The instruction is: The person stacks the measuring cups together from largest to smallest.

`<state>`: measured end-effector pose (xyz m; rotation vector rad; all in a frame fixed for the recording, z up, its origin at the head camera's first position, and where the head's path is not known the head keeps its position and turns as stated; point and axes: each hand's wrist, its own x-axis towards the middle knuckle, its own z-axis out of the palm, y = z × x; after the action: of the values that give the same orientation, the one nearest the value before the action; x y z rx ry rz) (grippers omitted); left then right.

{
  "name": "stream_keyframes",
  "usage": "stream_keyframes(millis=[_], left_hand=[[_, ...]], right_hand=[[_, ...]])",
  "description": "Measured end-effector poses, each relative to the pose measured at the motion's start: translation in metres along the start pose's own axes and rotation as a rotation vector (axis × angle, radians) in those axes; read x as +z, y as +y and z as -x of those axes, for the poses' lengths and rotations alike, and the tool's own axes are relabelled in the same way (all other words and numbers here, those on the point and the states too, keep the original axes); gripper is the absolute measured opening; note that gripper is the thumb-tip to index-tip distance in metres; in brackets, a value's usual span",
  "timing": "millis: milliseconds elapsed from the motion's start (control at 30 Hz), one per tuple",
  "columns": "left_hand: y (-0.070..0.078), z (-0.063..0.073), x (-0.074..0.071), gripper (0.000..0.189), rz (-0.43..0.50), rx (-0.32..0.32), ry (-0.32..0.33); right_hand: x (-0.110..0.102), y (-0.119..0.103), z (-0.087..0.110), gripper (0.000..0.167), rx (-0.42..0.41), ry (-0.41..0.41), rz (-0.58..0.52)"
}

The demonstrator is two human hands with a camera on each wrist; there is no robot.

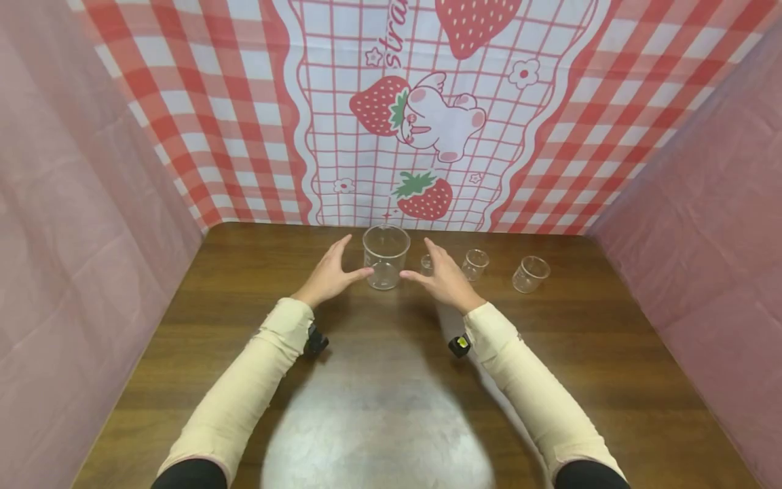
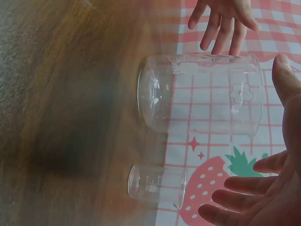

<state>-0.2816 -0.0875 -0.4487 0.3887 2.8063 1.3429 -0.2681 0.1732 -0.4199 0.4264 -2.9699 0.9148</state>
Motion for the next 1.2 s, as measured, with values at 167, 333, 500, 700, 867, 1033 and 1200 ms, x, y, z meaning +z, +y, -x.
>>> stream_keyframes(millis=[167, 333, 500, 700, 867, 1033, 1200], left_hand=[[0.001, -0.003, 0.002, 0.101, 0.024, -0.019, -0.005], [0.002, -0.005, 0.005, 0.101, 0.053, -0.038, -0.023], [0.002, -0.008, 0.009, 0.101, 0.078, -0.048, -0.037], [0.002, -0.013, 0.012, 0.1, 0.129, -0.058, -0.043], [0.002, -0.017, 0.015, 0.098, 0.164, -0.059, -0.047], [0.003, -0.021, 0.015, 0.095, 0.183, -0.067, -0.048], [0.004, -0.023, 0.017, 0.092, 0.204, -0.065, -0.061]], right_hand=[[0.004, -0.003, -0.005, 0.101, 0.014, -0.016, -0.026], [0.01, -0.003, -0.009, 0.102, 0.019, -0.024, -0.048], [0.015, -0.001, -0.014, 0.101, 0.016, -0.01, -0.065], [0.018, -0.003, -0.018, 0.099, 0.005, 0.002, -0.089], [0.018, -0.006, -0.021, 0.098, -0.004, 0.005, -0.097], [0.021, -0.008, -0.026, 0.09, -0.025, 0.018, -0.148], [0.025, -0.008, -0.028, 0.085, -0.034, 0.023, -0.203]])
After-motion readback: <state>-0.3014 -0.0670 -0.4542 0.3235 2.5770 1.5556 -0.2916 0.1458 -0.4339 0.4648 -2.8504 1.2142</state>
